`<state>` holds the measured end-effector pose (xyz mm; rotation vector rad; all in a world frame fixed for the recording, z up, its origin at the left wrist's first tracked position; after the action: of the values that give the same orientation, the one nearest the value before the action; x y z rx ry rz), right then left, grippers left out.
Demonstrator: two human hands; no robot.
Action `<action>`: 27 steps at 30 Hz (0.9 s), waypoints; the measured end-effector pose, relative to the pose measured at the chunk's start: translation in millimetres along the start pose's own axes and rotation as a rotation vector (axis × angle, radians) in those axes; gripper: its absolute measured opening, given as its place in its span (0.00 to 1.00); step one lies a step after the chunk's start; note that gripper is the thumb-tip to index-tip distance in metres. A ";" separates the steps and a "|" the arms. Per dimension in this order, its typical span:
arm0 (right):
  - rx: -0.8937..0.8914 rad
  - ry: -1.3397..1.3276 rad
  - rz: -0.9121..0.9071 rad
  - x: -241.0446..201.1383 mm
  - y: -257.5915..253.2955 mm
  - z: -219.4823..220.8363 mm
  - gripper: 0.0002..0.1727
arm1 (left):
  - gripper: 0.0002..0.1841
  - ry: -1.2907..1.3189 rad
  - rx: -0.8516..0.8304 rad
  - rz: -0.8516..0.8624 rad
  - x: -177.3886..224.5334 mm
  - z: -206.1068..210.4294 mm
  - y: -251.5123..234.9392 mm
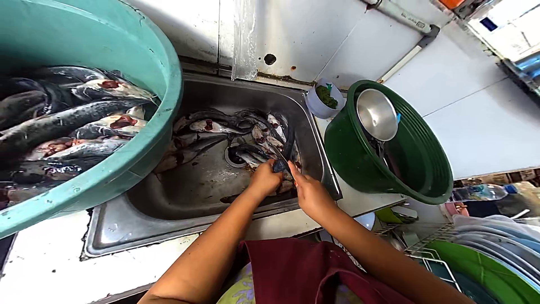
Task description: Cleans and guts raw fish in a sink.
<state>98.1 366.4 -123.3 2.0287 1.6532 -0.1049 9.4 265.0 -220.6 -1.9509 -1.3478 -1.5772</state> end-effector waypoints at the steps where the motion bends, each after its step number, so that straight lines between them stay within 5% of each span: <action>1: -0.007 0.006 0.004 3.8 9.1 0.5 0.35 | 0.14 0.001 0.002 0.004 -0.8 -1.1 -0.2; 12: 0.133 -0.110 -0.075 -10.4 -33.5 -2.2 0.35 | 0.14 0.002 -0.013 0.131 1.4 7.2 -0.2; 22: 0.044 -0.010 0.007 4.1 9.2 2.6 0.34 | 0.11 0.180 -0.054 0.150 1.1 12.2 0.5; 27: 0.123 -0.257 -0.066 -0.1 -14.9 -9.5 0.33 | 0.18 0.196 -0.069 0.273 7.6 10.7 1.3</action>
<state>81.8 372.3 -120.1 1.9536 1.5835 -0.4806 16.6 275.6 -217.3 -1.8676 -0.9199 -1.6473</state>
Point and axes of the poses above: each hand's wrist, its own y-axis away from the middle knuckle, its own z-axis out of the palm, x = y × z, the point moved 5 cm from there along -y, towards the middle knuckle, and after that the axes turned 9 degrees about -y, right-handed, at the moved point
